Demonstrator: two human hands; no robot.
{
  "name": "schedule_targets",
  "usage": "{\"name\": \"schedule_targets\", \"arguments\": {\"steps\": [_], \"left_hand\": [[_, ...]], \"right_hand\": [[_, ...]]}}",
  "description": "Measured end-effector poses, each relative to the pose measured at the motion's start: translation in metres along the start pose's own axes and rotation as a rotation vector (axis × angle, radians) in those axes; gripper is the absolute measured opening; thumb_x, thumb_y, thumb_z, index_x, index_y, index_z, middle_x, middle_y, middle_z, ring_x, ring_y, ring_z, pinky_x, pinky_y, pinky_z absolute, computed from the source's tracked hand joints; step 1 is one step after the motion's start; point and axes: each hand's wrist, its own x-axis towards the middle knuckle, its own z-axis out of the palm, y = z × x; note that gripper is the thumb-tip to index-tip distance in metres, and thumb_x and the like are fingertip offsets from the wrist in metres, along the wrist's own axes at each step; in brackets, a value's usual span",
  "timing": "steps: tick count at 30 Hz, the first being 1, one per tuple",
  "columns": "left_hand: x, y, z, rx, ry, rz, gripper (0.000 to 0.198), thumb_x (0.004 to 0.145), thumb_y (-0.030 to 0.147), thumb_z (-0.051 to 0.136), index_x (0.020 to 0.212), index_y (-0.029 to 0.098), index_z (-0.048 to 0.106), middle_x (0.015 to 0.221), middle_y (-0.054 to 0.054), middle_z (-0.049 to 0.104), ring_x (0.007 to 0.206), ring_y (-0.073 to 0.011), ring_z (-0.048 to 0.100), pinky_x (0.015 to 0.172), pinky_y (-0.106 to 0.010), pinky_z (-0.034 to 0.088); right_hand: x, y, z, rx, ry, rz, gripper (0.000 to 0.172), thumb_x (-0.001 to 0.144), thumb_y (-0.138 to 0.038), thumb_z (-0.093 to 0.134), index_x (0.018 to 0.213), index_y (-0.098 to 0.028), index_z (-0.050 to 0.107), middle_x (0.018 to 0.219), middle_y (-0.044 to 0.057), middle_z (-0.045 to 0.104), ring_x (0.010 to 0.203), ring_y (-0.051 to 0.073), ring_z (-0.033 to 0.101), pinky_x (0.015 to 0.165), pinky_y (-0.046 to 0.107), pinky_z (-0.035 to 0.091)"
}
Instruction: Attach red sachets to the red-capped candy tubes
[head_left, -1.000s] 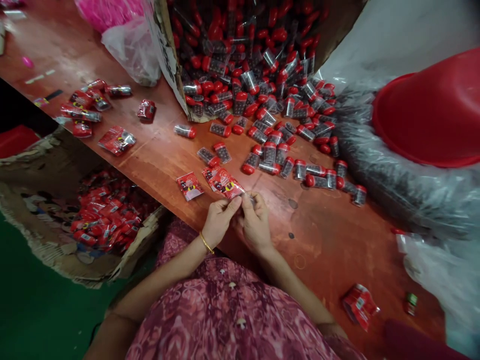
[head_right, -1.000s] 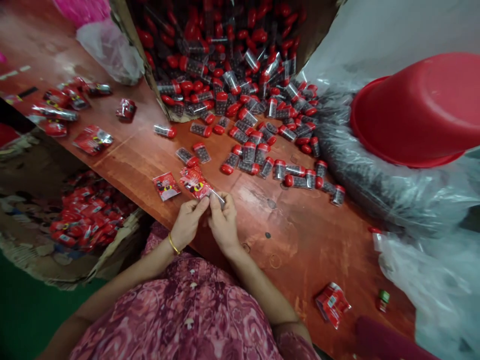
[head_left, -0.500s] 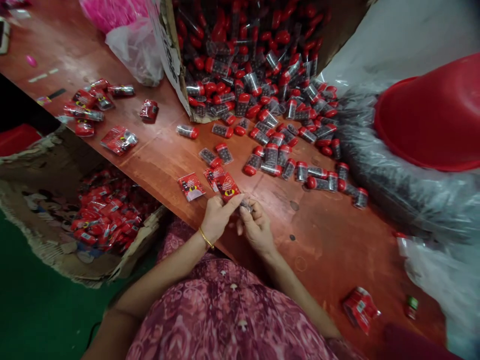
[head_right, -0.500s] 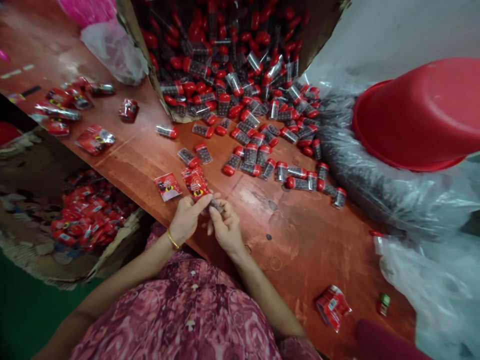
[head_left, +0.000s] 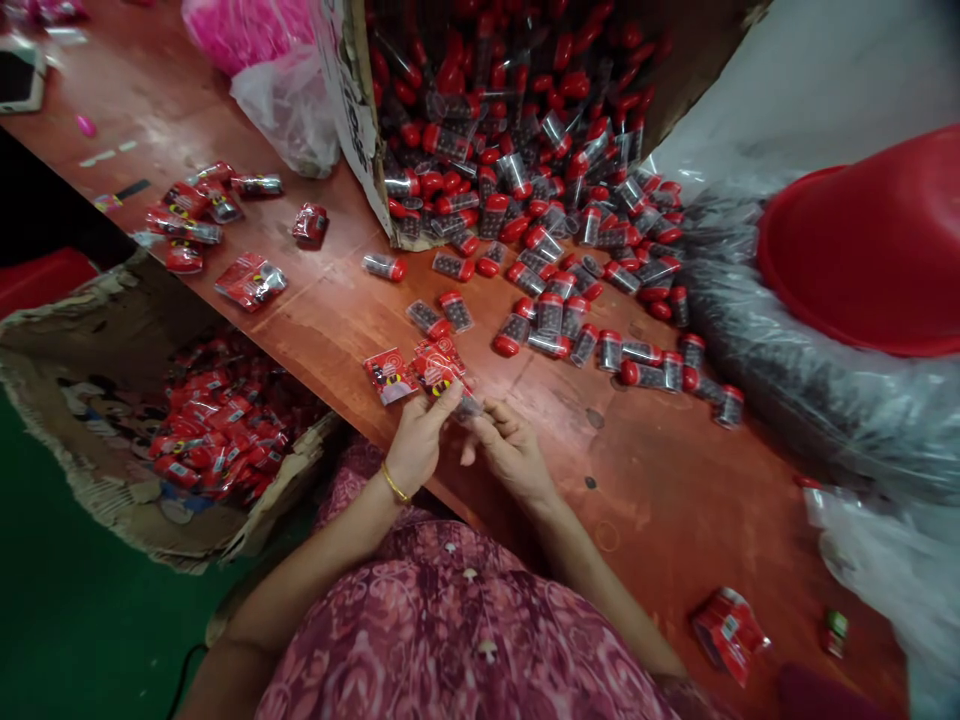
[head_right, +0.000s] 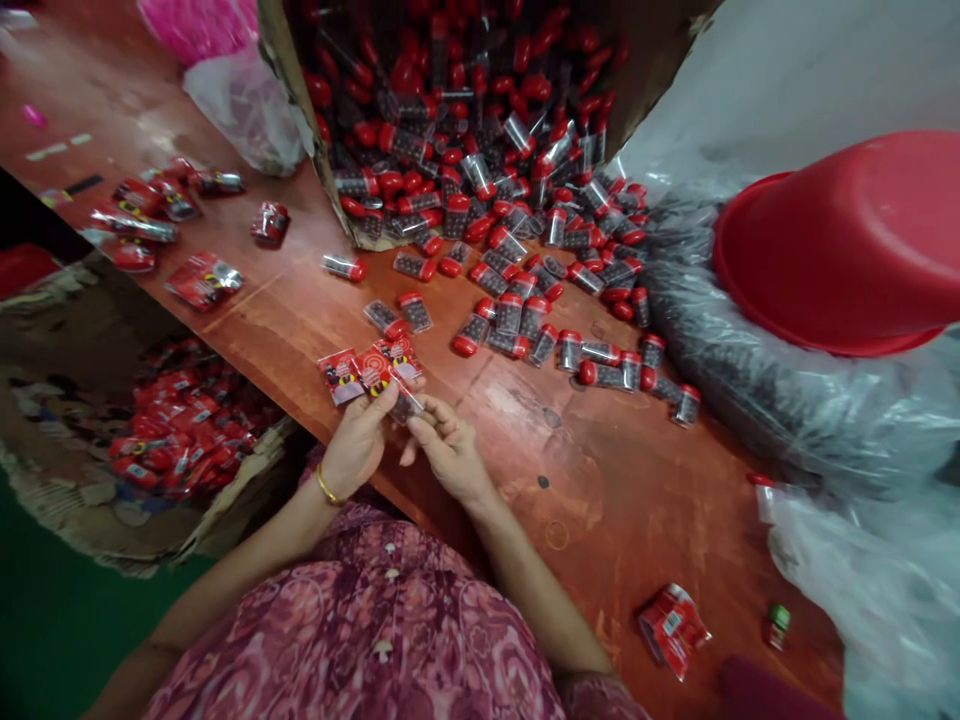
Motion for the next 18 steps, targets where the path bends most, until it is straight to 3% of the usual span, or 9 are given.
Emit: {"name": "schedule_targets", "arguments": {"steps": [2,6,9,13,16,18], "left_hand": [[0.0,0.003,0.0,-0.028,-0.008,0.006,0.034,0.064,0.045,0.071,0.072,0.013,0.065,0.064,-0.001,0.063,0.057,-0.0085,0.055,0.052,-0.019,0.045],[-0.002,0.006,-0.002,-0.048,-0.049,-0.041,0.038,0.062,0.05,0.071,0.065,0.013,0.061,0.055,0.002,0.056,0.045,-0.0071,0.046,0.04,-0.02,0.039],[-0.005,0.008,-0.003,-0.05,0.002,-0.032,0.039,0.058,0.048,0.074,0.062,0.013,0.058,0.05,0.005,0.05,0.042,-0.0055,0.041,0.038,-0.019,0.036],[-0.011,0.016,-0.009,-0.033,0.067,-0.07,0.042,0.056,0.051,0.074,0.066,0.013,0.059,0.054,0.003,0.054,0.048,-0.0078,0.05,0.046,-0.02,0.042],[-0.017,0.034,-0.037,0.106,0.166,-0.098,0.046,0.058,0.056,0.07,0.07,0.013,0.059,0.062,-0.002,0.062,0.061,-0.0135,0.061,0.06,-0.025,0.05],[-0.023,0.056,-0.073,0.29,0.299,-0.053,0.048,0.066,0.06,0.06,0.076,0.014,0.06,0.076,-0.007,0.068,0.076,-0.019,0.065,0.071,-0.031,0.051]], "right_hand": [[0.002,-0.002,-0.004,-0.039,0.026,-0.002,0.031,0.074,-0.047,0.063,0.085,-0.019,0.059,0.05,-0.006,0.059,0.038,0.008,0.054,0.043,0.02,0.044],[0.011,-0.008,0.001,-0.094,0.08,-0.004,0.032,0.069,-0.049,0.065,0.073,-0.019,0.058,0.052,-0.005,0.06,0.035,0.008,0.053,0.039,0.02,0.042],[0.017,-0.005,0.013,-0.1,0.062,0.019,0.035,0.067,-0.052,0.065,0.066,-0.019,0.055,0.052,-0.004,0.061,0.036,0.008,0.053,0.038,0.019,0.041],[0.025,0.004,0.023,-0.198,0.032,0.057,0.041,0.067,-0.059,0.061,0.06,-0.019,0.05,0.048,-0.004,0.056,0.035,0.009,0.049,0.036,0.02,0.039],[0.04,-0.002,0.011,-0.55,0.077,-0.068,0.044,0.075,-0.06,0.051,0.062,-0.018,0.055,0.051,0.0,0.057,0.045,0.012,0.053,0.045,0.024,0.044],[0.056,-0.012,-0.008,-0.929,0.163,-0.227,0.043,0.085,-0.053,0.041,0.075,-0.016,0.062,0.071,0.007,0.066,0.07,0.019,0.061,0.066,0.031,0.048]]}}
